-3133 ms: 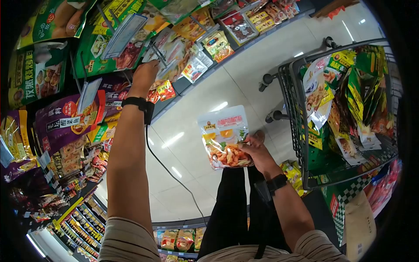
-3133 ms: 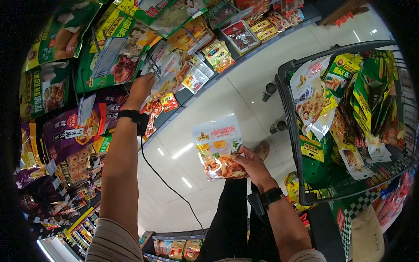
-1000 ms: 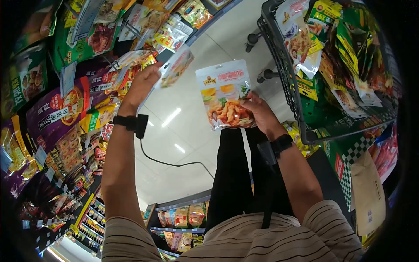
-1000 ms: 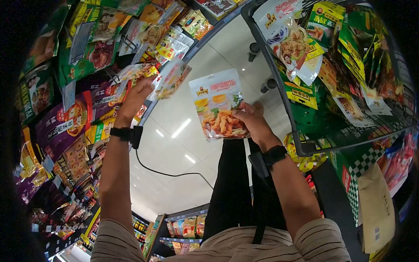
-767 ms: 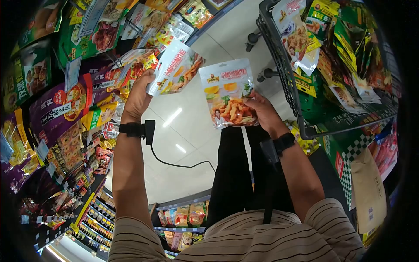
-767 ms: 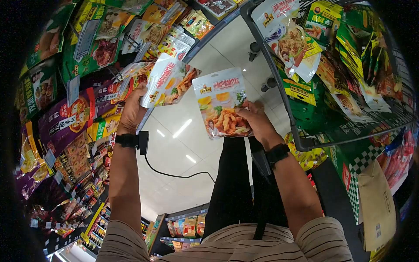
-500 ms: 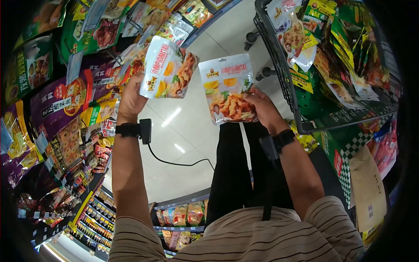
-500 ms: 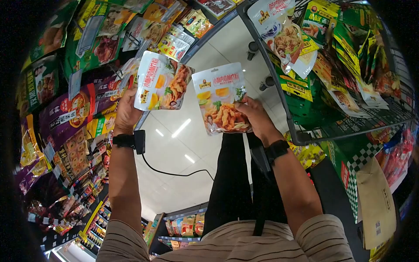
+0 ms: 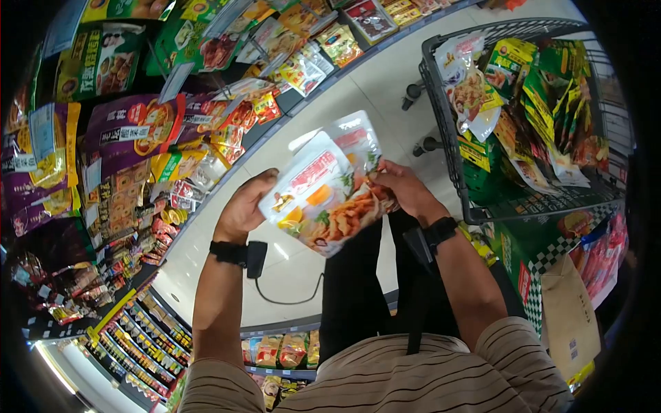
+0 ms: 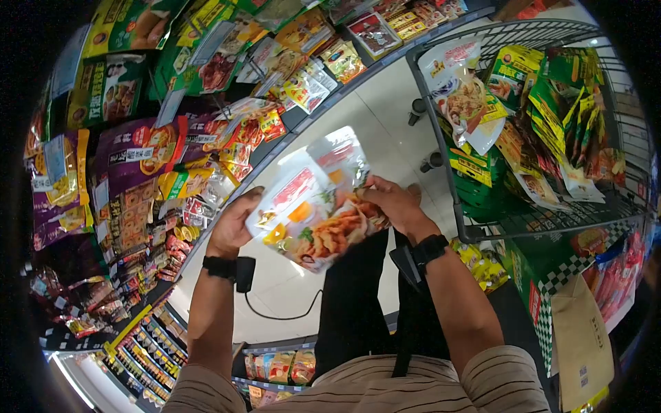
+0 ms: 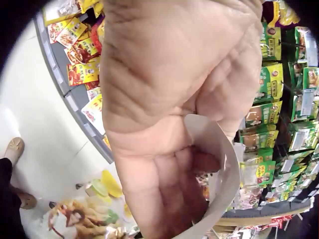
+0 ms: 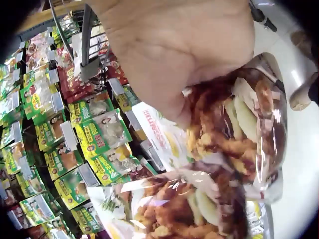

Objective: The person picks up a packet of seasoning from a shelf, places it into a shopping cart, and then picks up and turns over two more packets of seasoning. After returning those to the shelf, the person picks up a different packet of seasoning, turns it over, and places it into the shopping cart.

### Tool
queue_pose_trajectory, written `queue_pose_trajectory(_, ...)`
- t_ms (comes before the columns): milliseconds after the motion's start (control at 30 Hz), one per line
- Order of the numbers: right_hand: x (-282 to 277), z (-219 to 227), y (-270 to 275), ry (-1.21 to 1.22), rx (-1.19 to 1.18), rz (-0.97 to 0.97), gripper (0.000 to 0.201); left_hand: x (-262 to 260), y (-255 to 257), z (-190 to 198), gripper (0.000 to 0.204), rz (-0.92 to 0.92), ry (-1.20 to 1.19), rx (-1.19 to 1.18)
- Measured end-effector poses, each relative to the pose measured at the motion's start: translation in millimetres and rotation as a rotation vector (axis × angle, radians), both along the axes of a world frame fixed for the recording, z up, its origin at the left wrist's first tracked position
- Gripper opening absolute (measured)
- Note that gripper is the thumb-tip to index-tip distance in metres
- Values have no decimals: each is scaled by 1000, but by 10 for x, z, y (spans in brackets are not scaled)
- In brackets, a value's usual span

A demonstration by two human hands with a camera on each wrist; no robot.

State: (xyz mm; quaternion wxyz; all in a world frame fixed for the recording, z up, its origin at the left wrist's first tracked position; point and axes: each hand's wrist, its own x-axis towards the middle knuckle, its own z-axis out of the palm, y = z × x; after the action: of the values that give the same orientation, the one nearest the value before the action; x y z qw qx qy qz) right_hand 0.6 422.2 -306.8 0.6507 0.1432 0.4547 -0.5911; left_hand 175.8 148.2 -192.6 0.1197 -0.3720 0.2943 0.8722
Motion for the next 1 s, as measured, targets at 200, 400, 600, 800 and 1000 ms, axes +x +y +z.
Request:
queue_pose_trajectory(200, 211, -254, 101, -185, -117, 54, 28, -32, 35, -365, 27, -34, -176, -126)
queue_pose_trajectory(400, 194, 111, -153, -191, -54, -65, 52, -30, -190, -783, 22, -145, -164, -104)
queue_pose_trajectory(600, 441, 206, -561, -91, 6, -21, 50, 219, -575, -1000, 28, -173, -193, -175)
queue_pose_trajectory(800, 760, -286, -868, -225, -21, 52, 41, 485, -1014, -1226, 30, -125, -120, -319)
queue_pose_trajectory(1000, 943, -369, -964, -162, 47, 11, 39, 435, -1650, -1250, 36, 10, -173, -947)
